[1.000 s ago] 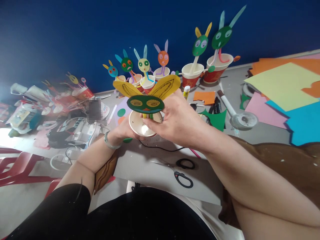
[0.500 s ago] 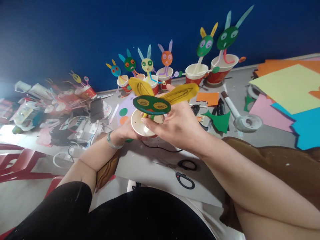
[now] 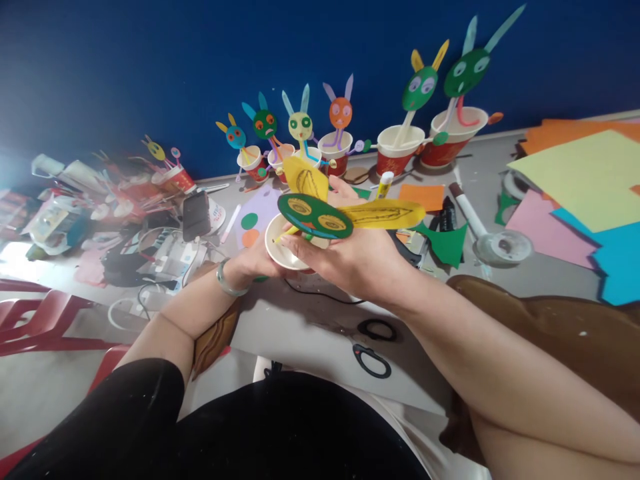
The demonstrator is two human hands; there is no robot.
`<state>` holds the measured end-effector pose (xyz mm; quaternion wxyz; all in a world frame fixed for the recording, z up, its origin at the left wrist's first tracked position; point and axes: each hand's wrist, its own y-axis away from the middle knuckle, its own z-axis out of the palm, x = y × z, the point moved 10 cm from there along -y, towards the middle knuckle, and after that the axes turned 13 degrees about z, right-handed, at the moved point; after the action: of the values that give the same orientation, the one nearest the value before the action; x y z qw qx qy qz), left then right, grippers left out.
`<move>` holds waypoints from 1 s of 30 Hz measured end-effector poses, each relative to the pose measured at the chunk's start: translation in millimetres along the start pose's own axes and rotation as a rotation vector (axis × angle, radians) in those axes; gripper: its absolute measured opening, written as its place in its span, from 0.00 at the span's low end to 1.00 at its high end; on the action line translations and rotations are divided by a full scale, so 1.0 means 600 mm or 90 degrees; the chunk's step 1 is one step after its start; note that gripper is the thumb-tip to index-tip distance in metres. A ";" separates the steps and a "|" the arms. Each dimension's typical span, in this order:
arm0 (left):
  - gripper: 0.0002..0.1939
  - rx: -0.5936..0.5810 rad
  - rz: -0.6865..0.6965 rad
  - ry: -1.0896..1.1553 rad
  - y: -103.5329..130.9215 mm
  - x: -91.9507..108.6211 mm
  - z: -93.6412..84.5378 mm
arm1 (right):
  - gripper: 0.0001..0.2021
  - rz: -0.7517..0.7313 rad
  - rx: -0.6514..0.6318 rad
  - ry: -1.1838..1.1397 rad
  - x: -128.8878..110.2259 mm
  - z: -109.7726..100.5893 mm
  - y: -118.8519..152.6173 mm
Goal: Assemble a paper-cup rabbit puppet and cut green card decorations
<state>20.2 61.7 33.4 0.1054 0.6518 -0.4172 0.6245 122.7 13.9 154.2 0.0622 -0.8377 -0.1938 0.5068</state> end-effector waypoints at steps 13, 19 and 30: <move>0.56 -0.022 0.035 -0.017 0.003 -0.003 0.005 | 0.11 -0.053 0.002 0.102 0.019 0.008 0.010; 0.47 -0.025 0.063 -0.031 0.002 0.015 0.009 | 0.15 -0.083 -0.067 0.142 0.015 0.023 0.003; 0.52 0.019 0.003 0.001 0.010 0.000 0.015 | 0.10 -0.017 -0.082 0.108 0.024 0.025 -0.002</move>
<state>22.8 52.1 29.3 0.0940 0.6518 -0.4093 0.6315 115.0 19.3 135.6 0.0310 -0.8774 -0.2310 0.4194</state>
